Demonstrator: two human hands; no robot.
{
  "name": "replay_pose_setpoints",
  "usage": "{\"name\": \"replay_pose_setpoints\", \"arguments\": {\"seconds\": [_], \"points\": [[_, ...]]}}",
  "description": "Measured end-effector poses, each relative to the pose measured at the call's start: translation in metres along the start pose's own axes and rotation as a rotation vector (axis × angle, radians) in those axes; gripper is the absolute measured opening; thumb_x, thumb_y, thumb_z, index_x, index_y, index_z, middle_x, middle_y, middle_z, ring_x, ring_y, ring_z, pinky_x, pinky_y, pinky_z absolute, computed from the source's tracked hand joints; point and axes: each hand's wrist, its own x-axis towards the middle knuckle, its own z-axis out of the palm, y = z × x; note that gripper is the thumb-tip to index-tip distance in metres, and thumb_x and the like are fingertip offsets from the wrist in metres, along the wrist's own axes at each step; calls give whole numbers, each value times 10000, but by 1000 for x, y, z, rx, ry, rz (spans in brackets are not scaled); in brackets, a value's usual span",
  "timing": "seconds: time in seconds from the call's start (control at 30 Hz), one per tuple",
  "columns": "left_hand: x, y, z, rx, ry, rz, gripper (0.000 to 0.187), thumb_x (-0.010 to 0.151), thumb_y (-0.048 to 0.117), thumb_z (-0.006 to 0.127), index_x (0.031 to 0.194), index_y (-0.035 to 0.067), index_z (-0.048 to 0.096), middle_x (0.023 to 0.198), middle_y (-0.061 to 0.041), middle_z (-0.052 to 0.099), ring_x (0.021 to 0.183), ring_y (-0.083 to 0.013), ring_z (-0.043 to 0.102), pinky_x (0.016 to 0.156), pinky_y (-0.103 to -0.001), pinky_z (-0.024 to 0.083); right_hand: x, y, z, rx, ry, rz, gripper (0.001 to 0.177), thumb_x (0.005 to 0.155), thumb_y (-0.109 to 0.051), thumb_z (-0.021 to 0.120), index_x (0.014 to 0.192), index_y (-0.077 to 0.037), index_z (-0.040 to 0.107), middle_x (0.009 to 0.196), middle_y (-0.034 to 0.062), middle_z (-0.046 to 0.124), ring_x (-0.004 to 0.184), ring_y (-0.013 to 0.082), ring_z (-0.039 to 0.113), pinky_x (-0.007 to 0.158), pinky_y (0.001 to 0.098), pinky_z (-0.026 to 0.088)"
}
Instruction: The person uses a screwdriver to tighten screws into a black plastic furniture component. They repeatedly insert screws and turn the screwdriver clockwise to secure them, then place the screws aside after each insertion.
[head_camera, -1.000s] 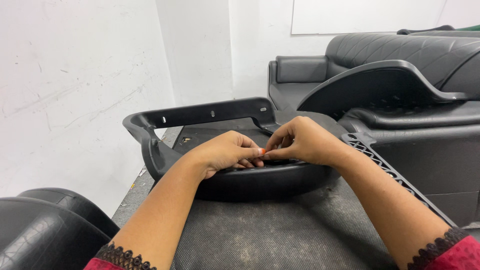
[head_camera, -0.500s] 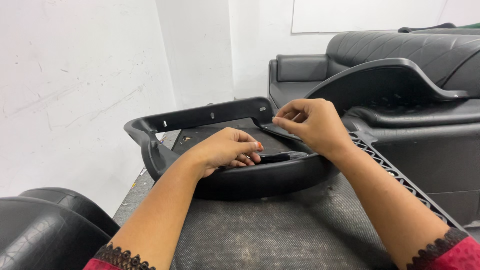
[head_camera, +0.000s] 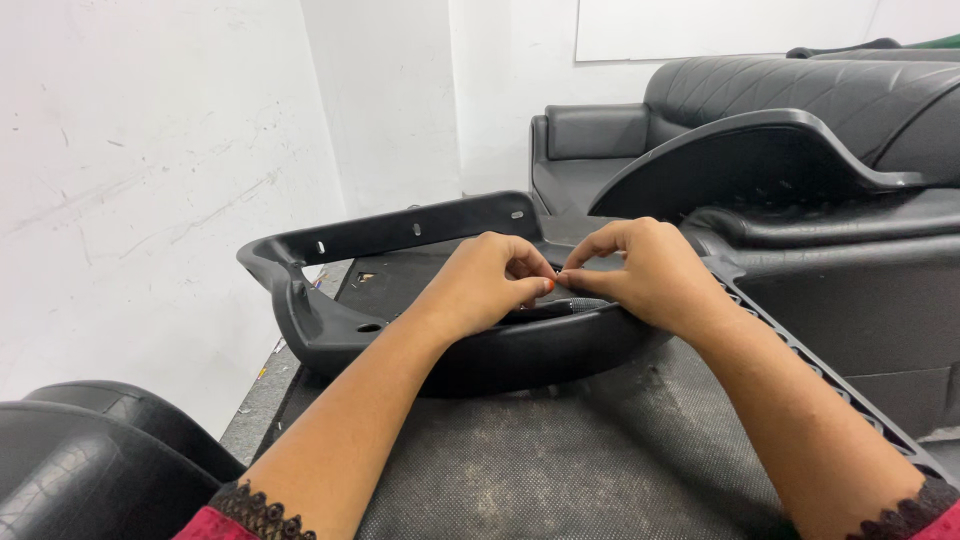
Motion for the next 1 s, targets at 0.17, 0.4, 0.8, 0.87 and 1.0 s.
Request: {"name": "replay_pose_setpoints", "arguments": {"seconds": [0.17,0.4,0.8,0.87,1.0], "points": [[9,11,8,12,17,176,187,837,203,731,957,74,792,839,-67,790,777,-144,752,761,-288,583,-14,14,-11,51,78,12,273,740,-364,827,909,-150,848,906,133,794,945,293,712,872,433,541],[29,33,26,16,-30,269,167,828,191,732,920,64,789,838,-78,790,791,-159,762,774,-293,593,-33,27,-32,76,69,204,267,770,-361,813,929,-148,843,803,116,779,798,232,705,791,386,550],[54,86,73,-35,-11,497,161,834,163,729,942,50,766,895,-74,793,861,-171,768,806,-300,586,-79,65,-76,269,176,438,274,763,-268,820,927,-48,820,805,97,799,736,142,724,676,281,559],[55,96,87,-79,-40,539,163,841,139,721,967,39,751,911,-88,790,863,-176,783,808,-295,602,-90,74,-81,347,201,434,278,759,-259,818,924,-36,819,806,91,805,744,129,729,686,270,563],[58,114,123,-125,-52,589,143,848,74,694,972,22,742,939,-111,786,876,-190,780,799,-299,606,-111,101,-87,406,258,581,267,790,-238,794,951,-27,814,816,98,801,731,148,697,672,281,533]]}}
